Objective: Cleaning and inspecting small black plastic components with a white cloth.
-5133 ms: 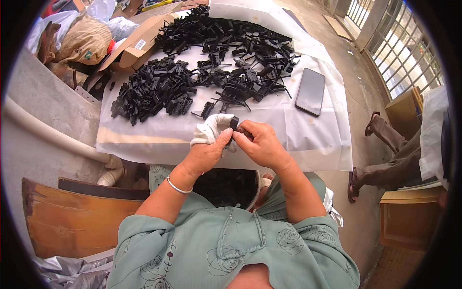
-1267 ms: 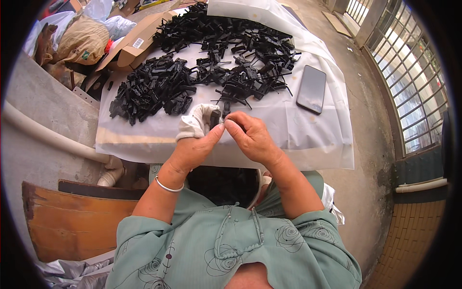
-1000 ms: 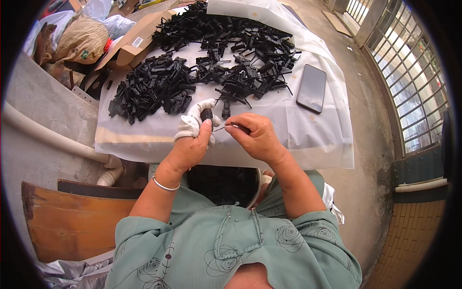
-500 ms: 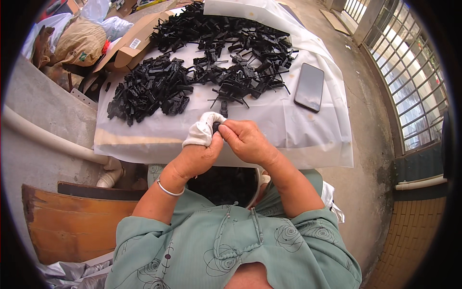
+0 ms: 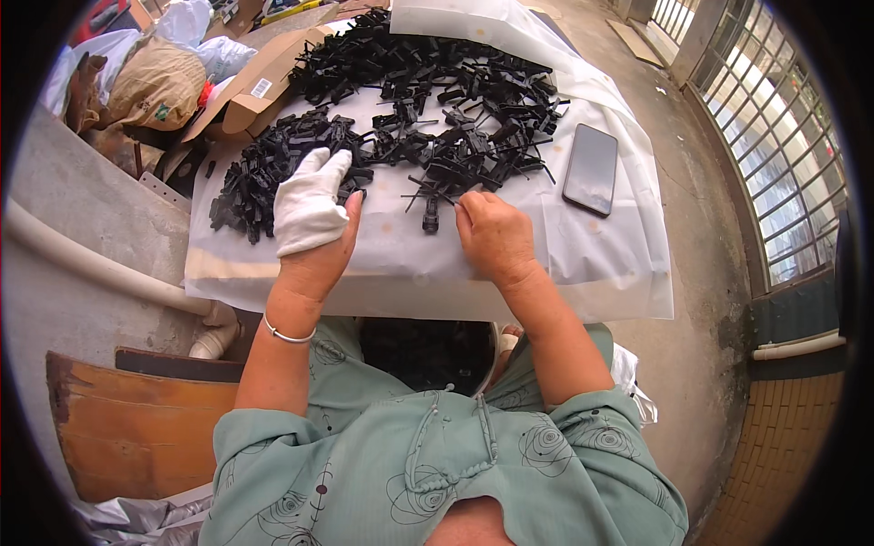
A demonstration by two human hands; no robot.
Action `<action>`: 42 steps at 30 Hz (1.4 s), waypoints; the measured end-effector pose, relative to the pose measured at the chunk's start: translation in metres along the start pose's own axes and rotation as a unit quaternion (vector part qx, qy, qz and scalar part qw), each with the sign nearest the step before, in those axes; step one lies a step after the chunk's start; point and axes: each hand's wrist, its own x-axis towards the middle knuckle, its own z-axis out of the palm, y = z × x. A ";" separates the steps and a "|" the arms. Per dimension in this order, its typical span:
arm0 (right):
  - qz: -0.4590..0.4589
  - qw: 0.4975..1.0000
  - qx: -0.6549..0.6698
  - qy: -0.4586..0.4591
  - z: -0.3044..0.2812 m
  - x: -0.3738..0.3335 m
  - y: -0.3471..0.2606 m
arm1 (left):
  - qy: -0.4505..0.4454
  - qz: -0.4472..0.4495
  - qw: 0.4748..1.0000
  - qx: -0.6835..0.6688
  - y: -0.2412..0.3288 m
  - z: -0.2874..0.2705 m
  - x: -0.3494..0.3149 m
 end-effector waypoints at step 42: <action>-0.017 0.925 0.366 -0.097 -0.028 -0.008 -0.011 | -0.186 -0.209 0.808 -0.519 0.052 0.043 -0.017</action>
